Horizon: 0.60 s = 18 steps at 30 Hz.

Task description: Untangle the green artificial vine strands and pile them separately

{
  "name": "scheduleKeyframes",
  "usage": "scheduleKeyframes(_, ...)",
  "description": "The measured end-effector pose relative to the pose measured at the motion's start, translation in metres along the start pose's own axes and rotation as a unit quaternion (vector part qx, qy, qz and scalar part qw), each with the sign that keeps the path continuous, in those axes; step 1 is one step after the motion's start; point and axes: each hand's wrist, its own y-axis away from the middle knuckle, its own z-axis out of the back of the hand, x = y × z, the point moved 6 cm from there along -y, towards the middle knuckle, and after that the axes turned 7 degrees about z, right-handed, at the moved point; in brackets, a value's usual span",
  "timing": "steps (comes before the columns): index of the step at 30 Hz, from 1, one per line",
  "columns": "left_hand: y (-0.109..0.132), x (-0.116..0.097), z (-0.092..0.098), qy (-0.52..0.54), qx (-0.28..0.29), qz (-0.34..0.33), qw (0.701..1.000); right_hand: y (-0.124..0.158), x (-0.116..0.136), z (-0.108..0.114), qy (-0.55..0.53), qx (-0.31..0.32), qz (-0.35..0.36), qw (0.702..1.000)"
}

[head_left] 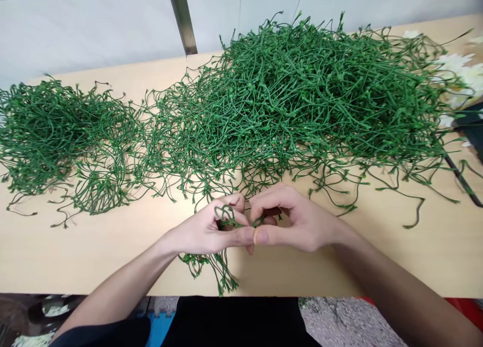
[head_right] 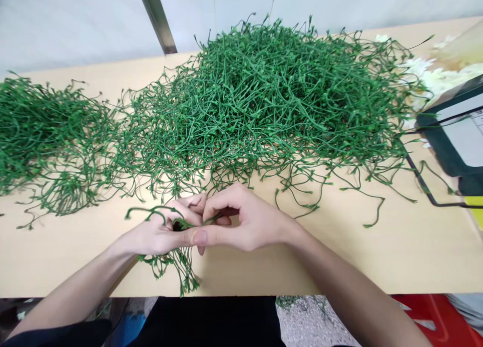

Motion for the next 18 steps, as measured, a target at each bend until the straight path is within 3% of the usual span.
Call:
scheduleKeyframes(9,-0.002,-0.013,-0.001,0.036,0.031,-0.039,0.998,-0.001,0.003,-0.002,-0.036,0.078,0.015,0.996)
scheduleKeyframes(15,0.002,0.004,-0.008,0.106,0.101,0.100,0.984,0.000,-0.001,0.001,-0.030,0.098,-0.018,0.995)
scheduleKeyframes(18,0.002,0.006,-0.005,0.094,0.084,0.113,0.986,0.001,-0.003,0.002,-0.030,0.113,-0.043,0.992)
